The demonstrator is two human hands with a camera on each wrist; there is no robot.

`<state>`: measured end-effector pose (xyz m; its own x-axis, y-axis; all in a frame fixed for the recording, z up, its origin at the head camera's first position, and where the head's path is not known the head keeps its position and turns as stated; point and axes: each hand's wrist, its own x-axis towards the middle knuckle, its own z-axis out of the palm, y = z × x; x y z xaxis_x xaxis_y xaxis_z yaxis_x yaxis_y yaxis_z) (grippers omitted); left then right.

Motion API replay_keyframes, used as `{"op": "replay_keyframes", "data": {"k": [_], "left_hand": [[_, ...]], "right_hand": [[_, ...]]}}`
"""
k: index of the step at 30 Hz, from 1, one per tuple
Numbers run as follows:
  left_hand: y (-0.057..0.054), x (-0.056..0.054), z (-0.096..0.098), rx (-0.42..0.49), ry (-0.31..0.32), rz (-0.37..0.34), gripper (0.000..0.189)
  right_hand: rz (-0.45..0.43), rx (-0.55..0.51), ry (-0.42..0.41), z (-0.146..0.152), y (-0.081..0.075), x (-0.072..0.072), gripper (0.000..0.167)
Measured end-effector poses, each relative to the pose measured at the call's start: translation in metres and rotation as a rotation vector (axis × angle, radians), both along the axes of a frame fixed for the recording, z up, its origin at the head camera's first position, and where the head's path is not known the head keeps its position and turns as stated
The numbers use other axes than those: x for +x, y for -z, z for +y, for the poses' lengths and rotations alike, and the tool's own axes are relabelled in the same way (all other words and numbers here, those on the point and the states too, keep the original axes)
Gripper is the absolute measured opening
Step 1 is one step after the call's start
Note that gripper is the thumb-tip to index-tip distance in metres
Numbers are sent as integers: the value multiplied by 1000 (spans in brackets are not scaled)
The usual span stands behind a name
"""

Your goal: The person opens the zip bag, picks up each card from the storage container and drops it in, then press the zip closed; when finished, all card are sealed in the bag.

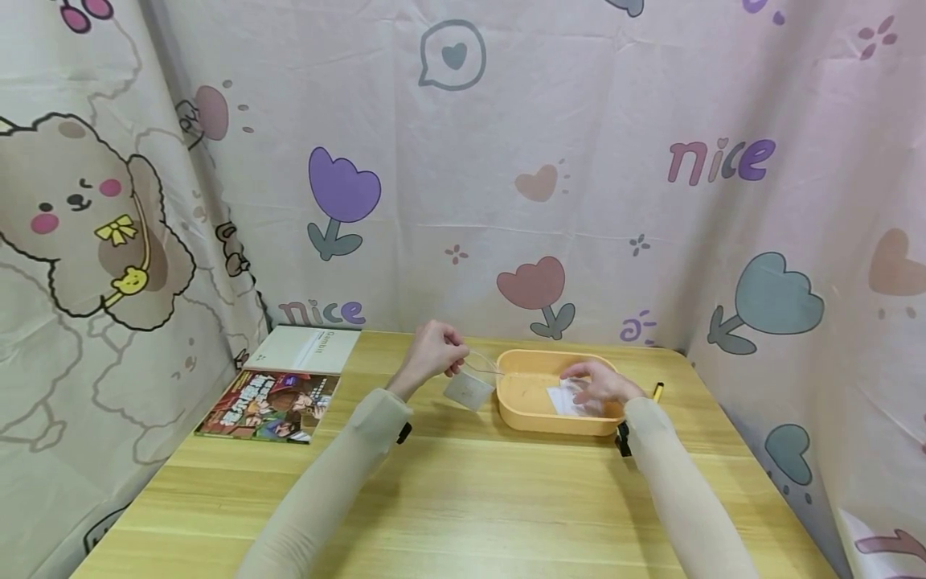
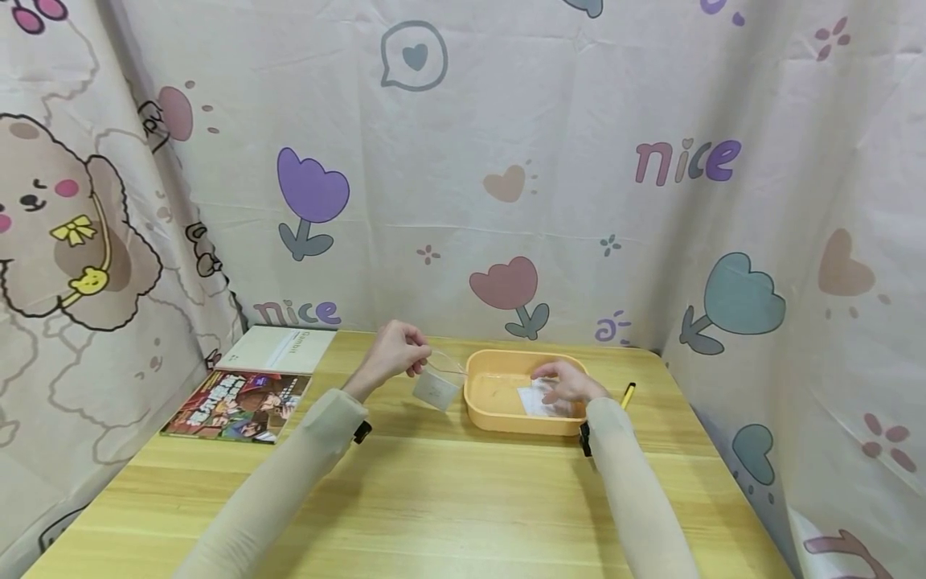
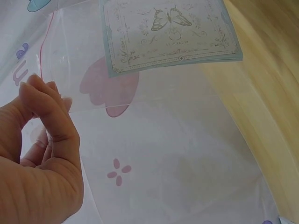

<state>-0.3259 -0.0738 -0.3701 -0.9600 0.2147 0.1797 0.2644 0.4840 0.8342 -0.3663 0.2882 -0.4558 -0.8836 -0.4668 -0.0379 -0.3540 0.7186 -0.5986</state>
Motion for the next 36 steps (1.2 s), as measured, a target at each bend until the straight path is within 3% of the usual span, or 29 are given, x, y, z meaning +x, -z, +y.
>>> {"op": "replay_keyframes", "data": {"k": [6, 14, 27, 36], "left_hand": [[-1, 1, 0, 0, 4, 4, 9], [-1, 1, 0, 7, 9, 6, 11], [-1, 2, 0, 2, -1, 8, 10], [-1, 2, 0, -6, -2, -4, 9]], "right_hand": [[-77, 42, 20, -3, 2, 0, 67], [-121, 8, 66, -5, 9, 0, 68], [-27, 62, 17, -5, 15, -2, 57], [-56, 6, 11, -3, 7, 0, 66]]}}
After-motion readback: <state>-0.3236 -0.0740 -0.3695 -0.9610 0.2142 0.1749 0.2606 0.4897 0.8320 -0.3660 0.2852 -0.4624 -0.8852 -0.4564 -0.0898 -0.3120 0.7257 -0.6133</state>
